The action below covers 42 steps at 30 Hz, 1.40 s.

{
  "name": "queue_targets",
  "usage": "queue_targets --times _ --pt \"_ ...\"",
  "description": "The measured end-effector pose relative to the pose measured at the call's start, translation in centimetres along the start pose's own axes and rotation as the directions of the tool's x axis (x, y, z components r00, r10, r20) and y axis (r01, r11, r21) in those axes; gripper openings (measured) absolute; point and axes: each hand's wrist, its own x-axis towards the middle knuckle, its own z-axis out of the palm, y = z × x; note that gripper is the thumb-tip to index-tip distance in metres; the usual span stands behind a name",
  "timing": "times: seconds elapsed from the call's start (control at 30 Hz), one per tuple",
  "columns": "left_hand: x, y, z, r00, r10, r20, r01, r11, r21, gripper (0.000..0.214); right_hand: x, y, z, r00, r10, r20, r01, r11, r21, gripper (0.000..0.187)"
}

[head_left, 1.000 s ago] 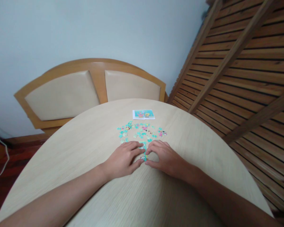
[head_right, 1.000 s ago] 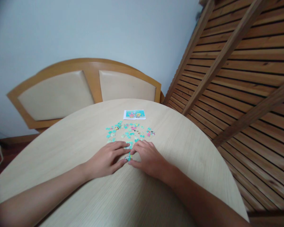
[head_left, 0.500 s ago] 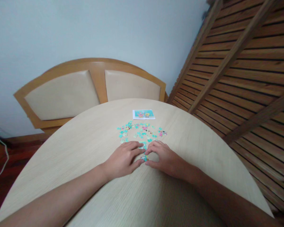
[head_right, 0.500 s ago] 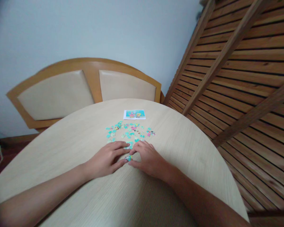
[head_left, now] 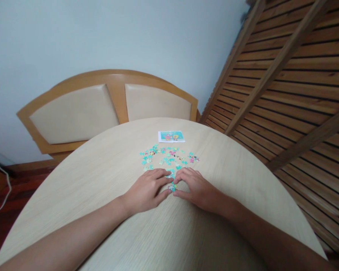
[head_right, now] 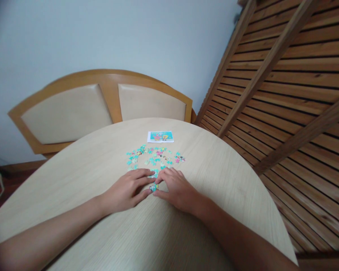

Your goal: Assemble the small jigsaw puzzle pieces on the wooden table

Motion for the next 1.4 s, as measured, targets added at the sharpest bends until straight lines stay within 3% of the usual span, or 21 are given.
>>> queue_targets --times 0.27,0.47,0.8,1.13,1.4 --pt "0.0 0.0 0.0 1.0 0.004 0.001 -0.004 1.0 -0.003 0.031 0.1 -0.5 -0.2 1.0 0.005 0.005 -0.005 0.997 -0.072 0.024" --pt "-0.1 -0.1 0.1 1.0 0.003 -0.005 -0.003 1.0 0.005 0.03 0.0 -0.7 -0.2 0.997 -0.073 0.007 0.073 0.963 -0.258 0.026" --pt "-0.1 -0.3 0.4 1.0 0.007 -0.012 -0.007 1.0 0.002 0.03 -0.2 -2.2 -0.6 0.979 -0.2 0.035 0.194 0.868 -0.457 0.007" --pt "0.2 0.2 -0.5 0.995 0.069 0.069 -0.074 0.995 0.065 0.03 -0.1 -1.1 -0.7 0.956 -0.293 0.014 0.282 0.905 -0.319 0.005" --pt "0.3 0.0 -1.1 0.982 0.137 0.129 -0.155 0.978 0.138 0.038 0.3 -0.3 -0.8 0.966 -0.26 0.01 0.257 0.948 -0.19 0.008"
